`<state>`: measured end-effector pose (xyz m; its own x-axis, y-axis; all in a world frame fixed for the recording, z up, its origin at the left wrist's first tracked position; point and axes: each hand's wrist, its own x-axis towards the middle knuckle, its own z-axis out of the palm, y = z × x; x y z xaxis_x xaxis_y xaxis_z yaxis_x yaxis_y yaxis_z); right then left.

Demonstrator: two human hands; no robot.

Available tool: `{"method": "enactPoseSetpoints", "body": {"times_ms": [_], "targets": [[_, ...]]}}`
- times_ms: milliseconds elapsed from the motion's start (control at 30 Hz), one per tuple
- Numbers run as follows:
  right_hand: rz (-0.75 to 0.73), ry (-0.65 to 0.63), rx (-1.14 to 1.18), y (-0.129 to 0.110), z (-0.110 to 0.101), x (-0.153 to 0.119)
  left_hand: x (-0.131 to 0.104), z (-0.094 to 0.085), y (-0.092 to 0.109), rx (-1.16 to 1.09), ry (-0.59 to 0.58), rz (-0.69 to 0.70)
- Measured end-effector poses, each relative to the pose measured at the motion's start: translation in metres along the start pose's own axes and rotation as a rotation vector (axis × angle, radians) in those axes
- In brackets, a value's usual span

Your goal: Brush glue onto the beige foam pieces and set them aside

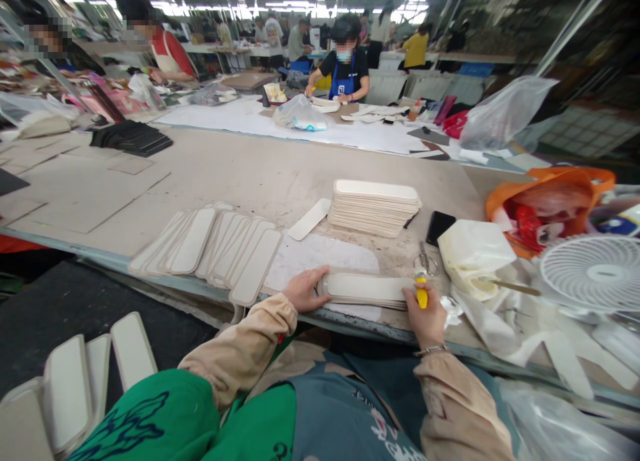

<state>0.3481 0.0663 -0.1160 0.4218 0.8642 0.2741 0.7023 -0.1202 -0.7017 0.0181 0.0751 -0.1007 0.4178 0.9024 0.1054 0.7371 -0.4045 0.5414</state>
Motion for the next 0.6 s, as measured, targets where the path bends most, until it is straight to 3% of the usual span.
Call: {"method": "enactPoseSetpoints", "body": {"times_ms": [600], "targets": [[0.02, -0.012, -0.011, 0.0062, 0.0025, -0.0011, 0.0002, 0.0008, -0.002, -0.011, 0.007, 0.004]]}}
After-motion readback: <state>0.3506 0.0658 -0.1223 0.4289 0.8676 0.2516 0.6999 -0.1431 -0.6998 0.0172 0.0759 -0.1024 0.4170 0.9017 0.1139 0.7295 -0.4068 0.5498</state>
